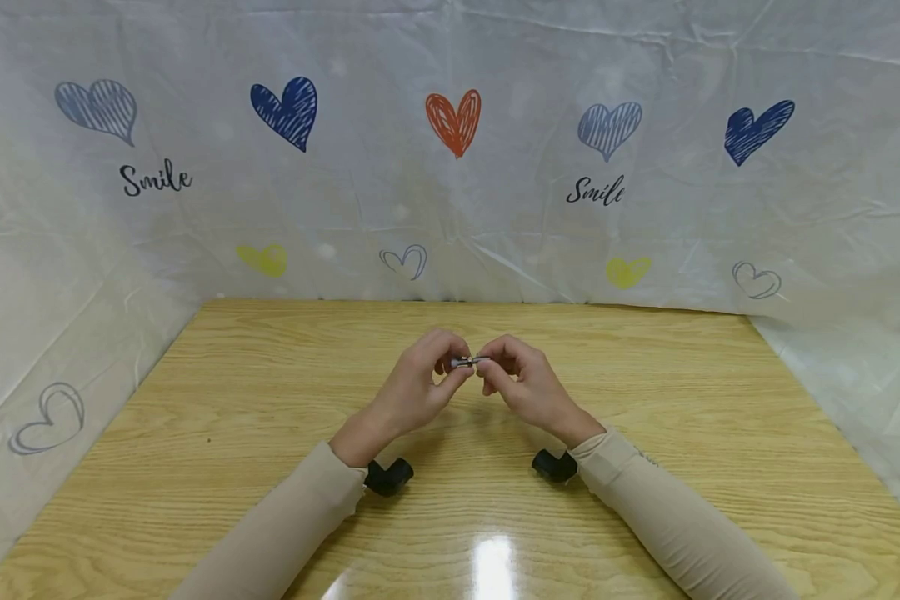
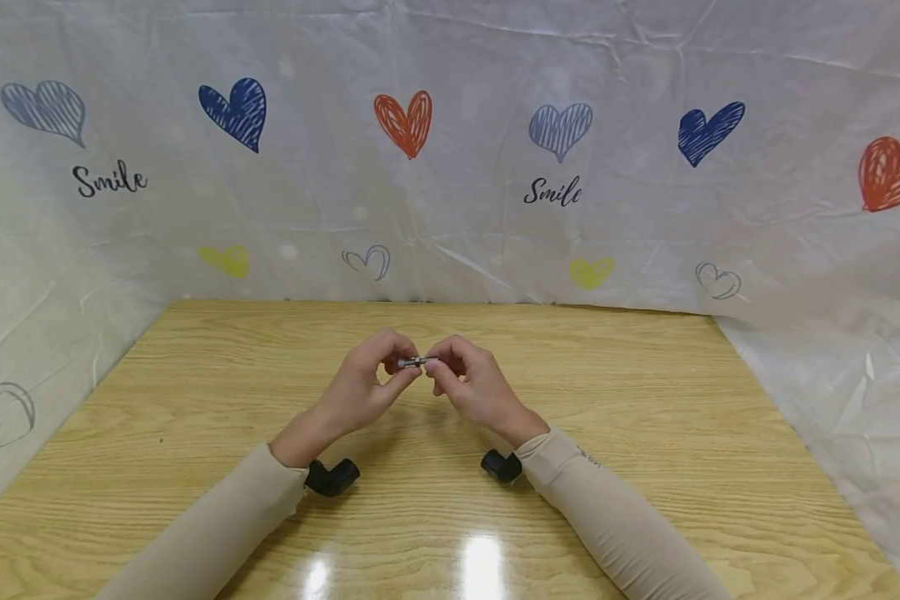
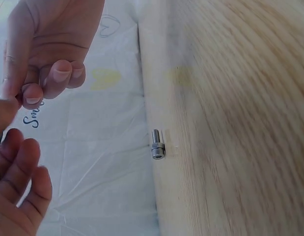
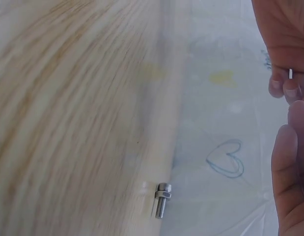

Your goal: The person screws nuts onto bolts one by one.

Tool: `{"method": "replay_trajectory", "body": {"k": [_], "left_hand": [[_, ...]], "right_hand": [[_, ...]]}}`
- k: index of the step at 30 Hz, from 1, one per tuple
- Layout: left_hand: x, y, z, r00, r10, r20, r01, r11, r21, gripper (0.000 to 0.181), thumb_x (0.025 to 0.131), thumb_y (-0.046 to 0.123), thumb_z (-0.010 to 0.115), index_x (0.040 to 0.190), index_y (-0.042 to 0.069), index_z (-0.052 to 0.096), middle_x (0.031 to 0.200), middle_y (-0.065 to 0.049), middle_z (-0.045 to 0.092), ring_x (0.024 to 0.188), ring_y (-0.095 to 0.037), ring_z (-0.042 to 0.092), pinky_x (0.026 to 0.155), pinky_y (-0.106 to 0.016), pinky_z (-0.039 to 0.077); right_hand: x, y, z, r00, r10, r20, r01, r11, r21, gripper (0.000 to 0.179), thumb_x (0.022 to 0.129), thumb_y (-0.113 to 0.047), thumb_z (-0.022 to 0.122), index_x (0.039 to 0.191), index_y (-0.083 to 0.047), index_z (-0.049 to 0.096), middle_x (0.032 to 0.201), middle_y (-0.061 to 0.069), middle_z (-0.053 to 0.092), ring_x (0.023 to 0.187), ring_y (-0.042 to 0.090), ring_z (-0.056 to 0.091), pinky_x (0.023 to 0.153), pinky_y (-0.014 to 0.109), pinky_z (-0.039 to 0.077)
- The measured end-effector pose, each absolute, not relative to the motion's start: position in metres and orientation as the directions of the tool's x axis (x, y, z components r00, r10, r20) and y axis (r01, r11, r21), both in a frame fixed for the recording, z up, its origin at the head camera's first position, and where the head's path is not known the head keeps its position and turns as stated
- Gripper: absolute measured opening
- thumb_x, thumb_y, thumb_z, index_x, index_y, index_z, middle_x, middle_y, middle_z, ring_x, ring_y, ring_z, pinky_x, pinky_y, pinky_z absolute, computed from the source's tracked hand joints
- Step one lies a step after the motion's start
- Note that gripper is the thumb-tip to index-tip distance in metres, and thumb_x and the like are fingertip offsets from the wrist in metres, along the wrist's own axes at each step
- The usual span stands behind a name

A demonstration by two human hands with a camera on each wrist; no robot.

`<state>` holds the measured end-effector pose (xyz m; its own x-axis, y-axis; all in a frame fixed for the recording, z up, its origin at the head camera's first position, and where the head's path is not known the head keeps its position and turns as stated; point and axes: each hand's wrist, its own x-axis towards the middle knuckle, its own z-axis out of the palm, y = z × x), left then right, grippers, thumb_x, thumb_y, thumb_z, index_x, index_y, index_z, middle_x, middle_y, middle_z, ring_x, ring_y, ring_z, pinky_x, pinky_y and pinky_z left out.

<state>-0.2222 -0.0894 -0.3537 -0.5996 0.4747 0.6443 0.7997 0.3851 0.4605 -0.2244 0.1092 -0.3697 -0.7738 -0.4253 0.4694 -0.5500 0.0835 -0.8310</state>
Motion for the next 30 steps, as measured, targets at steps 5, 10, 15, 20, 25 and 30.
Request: {"method": "replay_trajectory", "body": {"k": [5,10,15,20,25,30], "left_hand": [[-0.222,-0.090,-0.355,-0.651,0.467,0.598,0.759,0.422,0.496,0.006,0.095,0.018,0.061,0.096,0.012,0.060,0.087,0.002,0.054,0.075,-0.014,0.049,0.064,-0.038,0.046],[-0.224,-0.090,-0.355,-0.631,0.480,0.609,0.776,0.400,0.488,0.021,0.089,0.015,0.070,0.105,0.007,0.058,0.091,-0.001,0.056,0.076,-0.013,0.049,0.063,-0.035,0.046],[-0.224,-0.090,-0.355,-0.601,0.495,0.628,0.800,0.383,0.463,0.013,0.090,0.007,0.067,0.098,0.011,0.058,0.088,0.001,0.055,0.077,-0.011,0.048,0.063,-0.038,0.046],[-0.223,-0.091,-0.355,-0.659,0.477,0.581,0.752,0.415,0.511,0.007,0.097,0.017,0.059,0.096,0.012,0.062,0.088,0.003,0.056,0.077,-0.010,0.048,0.065,-0.040,0.047],[-0.224,-0.091,-0.355,-0.653,0.473,0.591,0.757,0.396,0.520,0.019,0.091,0.016,0.068,0.105,0.007,0.060,0.092,-0.001,0.057,0.077,-0.012,0.050,0.064,-0.036,0.047],[-0.225,-0.091,-0.355,-0.607,0.499,0.619,0.795,0.372,0.479,0.016,0.087,0.007,0.070,0.098,0.010,0.059,0.090,0.000,0.056,0.078,-0.012,0.049,0.062,-0.036,0.046]], "right_hand": [[-0.213,0.107,-0.354,-0.789,-0.425,0.443,-0.529,0.104,-0.842,0.007,0.097,-0.001,0.054,0.102,0.000,0.058,0.089,0.011,0.061,0.068,0.033,0.061,0.064,0.043,0.053],[-0.206,0.106,-0.345,-0.785,-0.425,0.451,-0.537,0.102,-0.837,0.006,0.096,0.002,0.054,0.101,0.004,0.057,0.088,0.015,0.060,0.067,0.034,0.060,0.064,0.040,0.053],[-0.206,0.105,-0.345,-0.779,-0.426,0.459,-0.548,0.109,-0.829,0.006,0.096,0.002,0.054,0.100,0.004,0.056,0.088,0.015,0.060,0.066,0.031,0.059,0.063,0.043,0.053],[-0.205,0.105,-0.345,-0.772,-0.428,0.471,-0.562,0.111,-0.820,0.006,0.096,0.002,0.054,0.101,0.004,0.056,0.087,0.010,0.059,0.066,0.033,0.060,0.061,0.041,0.053],[-0.206,0.105,-0.345,-0.774,-0.422,0.472,-0.558,0.102,-0.823,0.007,0.096,0.003,0.054,0.101,0.006,0.056,0.087,0.015,0.060,0.065,0.036,0.060,0.061,0.044,0.053],[-0.207,0.104,-0.347,-0.764,-0.427,0.484,-0.570,0.093,-0.816,0.007,0.095,0.004,0.054,0.101,0.007,0.056,0.087,0.020,0.059,0.064,0.035,0.059,0.059,0.042,0.053]]}}
